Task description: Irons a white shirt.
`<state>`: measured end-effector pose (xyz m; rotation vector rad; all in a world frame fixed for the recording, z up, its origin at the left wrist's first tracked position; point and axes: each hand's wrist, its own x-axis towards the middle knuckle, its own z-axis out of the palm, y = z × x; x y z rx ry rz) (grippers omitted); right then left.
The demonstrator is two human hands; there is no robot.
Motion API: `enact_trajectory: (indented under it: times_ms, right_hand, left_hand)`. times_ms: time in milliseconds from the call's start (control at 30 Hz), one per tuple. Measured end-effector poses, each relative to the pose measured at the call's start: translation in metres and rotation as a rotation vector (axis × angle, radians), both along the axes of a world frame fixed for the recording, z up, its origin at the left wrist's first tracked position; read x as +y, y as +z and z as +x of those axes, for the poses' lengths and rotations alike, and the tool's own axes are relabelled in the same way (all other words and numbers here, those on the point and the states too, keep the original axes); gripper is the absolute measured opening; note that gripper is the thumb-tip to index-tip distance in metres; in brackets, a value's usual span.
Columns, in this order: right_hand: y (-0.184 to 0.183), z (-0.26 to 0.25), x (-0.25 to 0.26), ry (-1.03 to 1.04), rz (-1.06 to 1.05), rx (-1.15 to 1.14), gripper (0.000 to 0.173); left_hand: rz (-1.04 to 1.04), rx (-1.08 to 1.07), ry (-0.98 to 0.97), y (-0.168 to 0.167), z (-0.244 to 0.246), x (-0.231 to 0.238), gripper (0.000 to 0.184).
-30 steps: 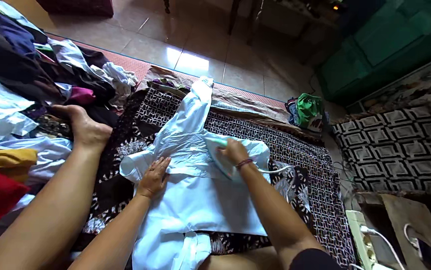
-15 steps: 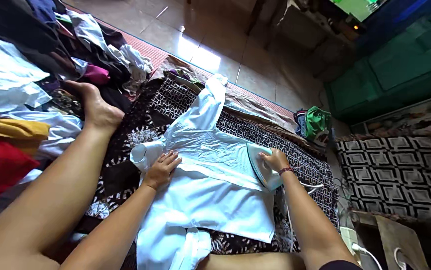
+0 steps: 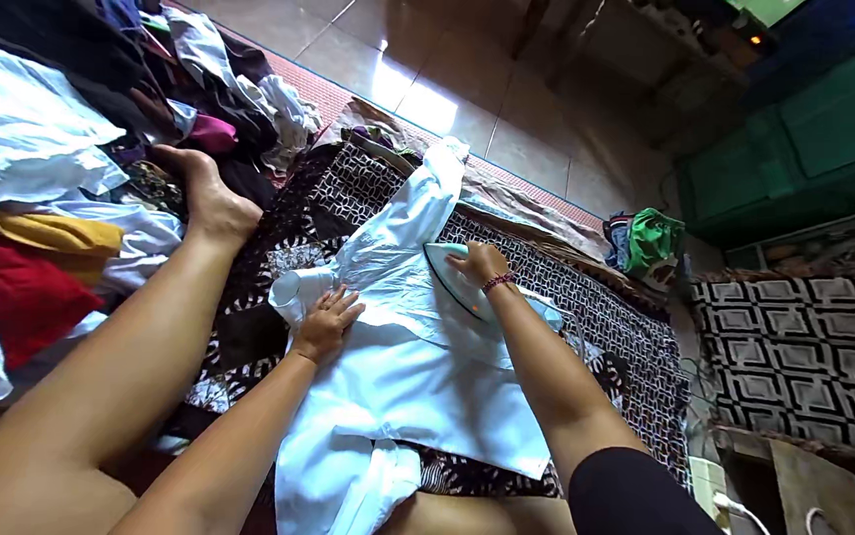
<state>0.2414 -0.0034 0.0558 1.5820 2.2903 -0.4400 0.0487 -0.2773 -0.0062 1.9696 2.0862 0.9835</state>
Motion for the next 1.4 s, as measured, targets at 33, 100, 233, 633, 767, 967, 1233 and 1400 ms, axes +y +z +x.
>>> enact_trajectory:
  times_ms: [33,100,233,633,767,967,1233,1400]
  right_hand:
    - [-0.003,0.011,0.002,0.022,0.016,0.013,0.06]
    - [-0.01,0.044,0.012,0.041,0.028,0.01,0.06]
    - [-0.002,0.12,0.024,-0.046,-0.009,-0.09,0.062]
    - [0.011,0.098,-0.018,0.175,-0.14,-0.006,0.056]
    - [0.01,0.003,-0.049,0.208,-0.1,-0.018,0.056]
    - [-0.001,-0.042,-0.049,0.358,-0.066,0.026,0.053]
    - [-0.001,-0.073,-0.05,0.207,-0.032,0.061,0.056]
    - [0.002,-0.071,-0.053,0.47,-0.091,0.015,0.056]
  left_hand:
    - [0.188,-0.031,-0.056,-0.059,-0.011,0.014,0.032]
    - [0.062,-0.009,-0.121,-0.097,-0.024,0.025,0.037]
    - [-0.052,-0.009,-0.108,-0.093,-0.023,0.023,0.038]
    - [0.005,-0.067,-0.075,-0.09,-0.018,0.022,0.036]
    - [0.057,-0.063,-0.054,-0.09,-0.017,0.022,0.033]
    - [0.024,-0.043,-0.011,-0.086,-0.015,0.021,0.031]
    - [-0.009,-0.034,0.044,-0.066,-0.024,0.031,0.047]
    - [-0.493,-0.095,0.478,0.01,-0.072,0.053,0.059]
